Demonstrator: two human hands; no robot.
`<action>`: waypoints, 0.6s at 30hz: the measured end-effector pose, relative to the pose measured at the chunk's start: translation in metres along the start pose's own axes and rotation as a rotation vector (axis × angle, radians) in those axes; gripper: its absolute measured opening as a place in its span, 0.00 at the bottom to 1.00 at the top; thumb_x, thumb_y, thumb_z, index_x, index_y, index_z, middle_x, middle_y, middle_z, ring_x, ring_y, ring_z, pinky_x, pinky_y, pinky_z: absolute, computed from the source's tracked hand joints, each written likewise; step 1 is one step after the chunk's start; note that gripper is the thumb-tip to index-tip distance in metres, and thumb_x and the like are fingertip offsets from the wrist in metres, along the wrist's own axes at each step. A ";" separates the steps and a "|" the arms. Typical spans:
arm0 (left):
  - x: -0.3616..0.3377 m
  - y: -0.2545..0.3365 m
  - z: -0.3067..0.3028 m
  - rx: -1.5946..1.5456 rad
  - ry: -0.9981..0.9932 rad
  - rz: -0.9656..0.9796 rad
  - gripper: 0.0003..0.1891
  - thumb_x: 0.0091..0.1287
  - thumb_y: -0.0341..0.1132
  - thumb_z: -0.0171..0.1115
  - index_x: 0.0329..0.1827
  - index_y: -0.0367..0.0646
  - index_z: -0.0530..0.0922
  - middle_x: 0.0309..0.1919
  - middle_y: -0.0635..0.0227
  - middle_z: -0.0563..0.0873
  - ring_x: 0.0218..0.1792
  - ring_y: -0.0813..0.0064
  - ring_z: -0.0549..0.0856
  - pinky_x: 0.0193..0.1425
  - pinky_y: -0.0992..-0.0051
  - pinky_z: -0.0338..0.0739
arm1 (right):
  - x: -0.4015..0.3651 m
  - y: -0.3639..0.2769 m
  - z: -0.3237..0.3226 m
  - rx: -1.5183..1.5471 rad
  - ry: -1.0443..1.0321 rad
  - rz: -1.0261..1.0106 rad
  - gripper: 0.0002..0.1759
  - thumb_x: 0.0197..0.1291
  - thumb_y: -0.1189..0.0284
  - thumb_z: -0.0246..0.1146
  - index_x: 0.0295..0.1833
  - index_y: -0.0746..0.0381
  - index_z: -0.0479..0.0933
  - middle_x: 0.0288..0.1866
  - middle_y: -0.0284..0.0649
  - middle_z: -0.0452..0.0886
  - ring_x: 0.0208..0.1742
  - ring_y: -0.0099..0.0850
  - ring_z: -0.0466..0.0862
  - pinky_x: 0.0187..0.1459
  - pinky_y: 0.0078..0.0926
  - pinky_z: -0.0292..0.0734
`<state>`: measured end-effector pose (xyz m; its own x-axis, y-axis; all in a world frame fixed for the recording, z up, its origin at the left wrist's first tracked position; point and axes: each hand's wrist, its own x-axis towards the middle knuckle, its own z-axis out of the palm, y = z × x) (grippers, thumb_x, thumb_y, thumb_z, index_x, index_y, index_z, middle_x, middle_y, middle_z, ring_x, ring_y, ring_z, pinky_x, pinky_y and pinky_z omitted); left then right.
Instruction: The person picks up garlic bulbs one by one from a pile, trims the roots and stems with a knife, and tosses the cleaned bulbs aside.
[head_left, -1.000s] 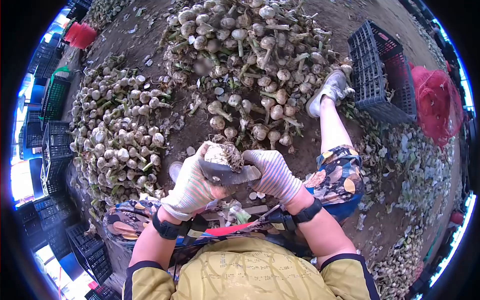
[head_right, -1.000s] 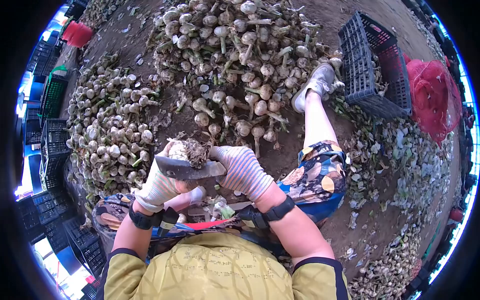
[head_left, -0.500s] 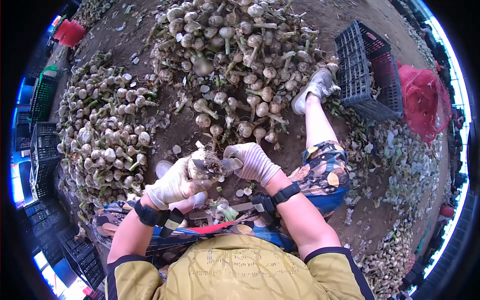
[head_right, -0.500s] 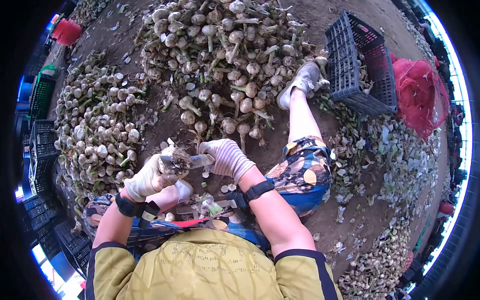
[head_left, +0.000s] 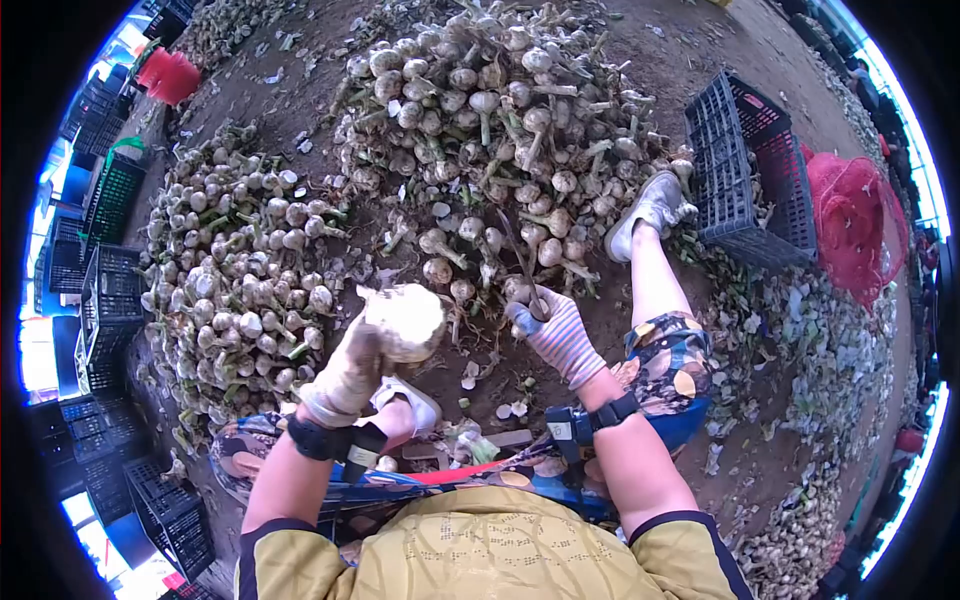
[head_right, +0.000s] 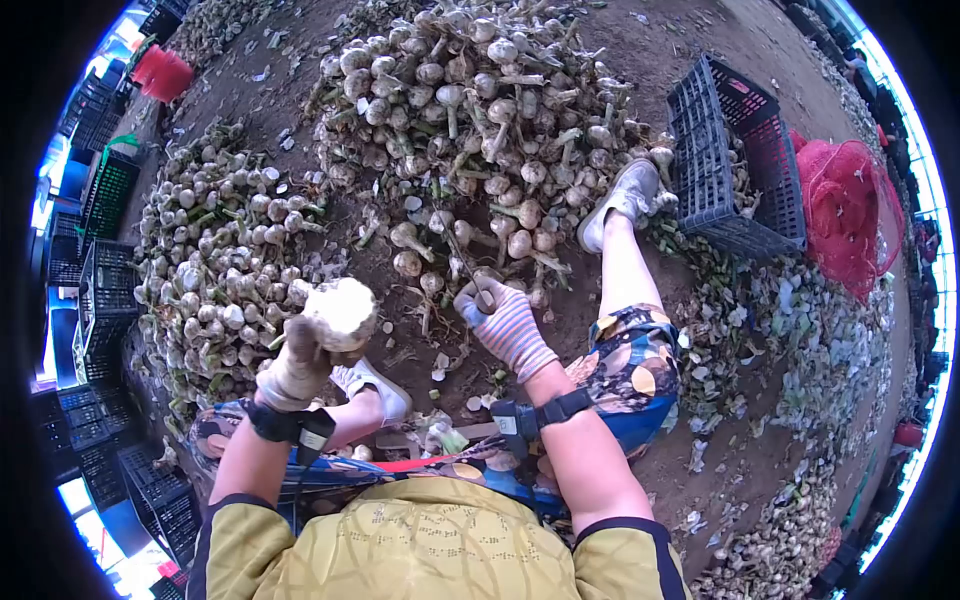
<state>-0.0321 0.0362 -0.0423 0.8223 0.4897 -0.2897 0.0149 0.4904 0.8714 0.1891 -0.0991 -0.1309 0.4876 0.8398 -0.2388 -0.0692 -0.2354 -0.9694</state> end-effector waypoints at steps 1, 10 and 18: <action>0.000 0.000 0.007 0.082 0.065 -0.016 0.45 0.55 0.66 0.59 0.66 0.41 0.61 0.54 0.66 0.76 0.51 0.75 0.77 0.51 0.76 0.73 | -0.003 -0.001 0.005 0.120 -0.032 -0.092 0.10 0.57 0.64 0.65 0.38 0.59 0.77 0.24 0.25 0.73 0.20 0.14 0.70 0.23 0.13 0.65; 0.031 -0.003 0.059 0.003 -0.028 0.195 0.40 0.53 0.33 0.64 0.70 0.43 0.57 0.68 0.65 0.60 0.66 0.68 0.65 0.68 0.68 0.60 | -0.025 -0.069 0.015 0.670 -0.273 0.076 0.34 0.57 0.49 0.62 0.60 0.63 0.68 0.46 0.36 0.78 0.44 0.22 0.77 0.48 0.20 0.73; 0.030 -0.005 0.056 0.042 0.230 -0.061 0.15 0.59 0.29 0.62 0.49 0.38 0.74 0.39 0.68 0.81 0.38 0.80 0.81 0.41 0.78 0.77 | -0.027 -0.069 0.011 0.019 -0.102 -0.266 0.16 0.55 0.67 0.68 0.45 0.64 0.76 0.32 0.34 0.81 0.32 0.20 0.77 0.35 0.22 0.75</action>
<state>0.0239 0.0084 -0.0330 0.6684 0.6134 -0.4207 0.0886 0.4959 0.8638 0.1709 -0.0997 -0.0578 0.4004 0.9161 0.0210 0.0326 0.0087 -0.9994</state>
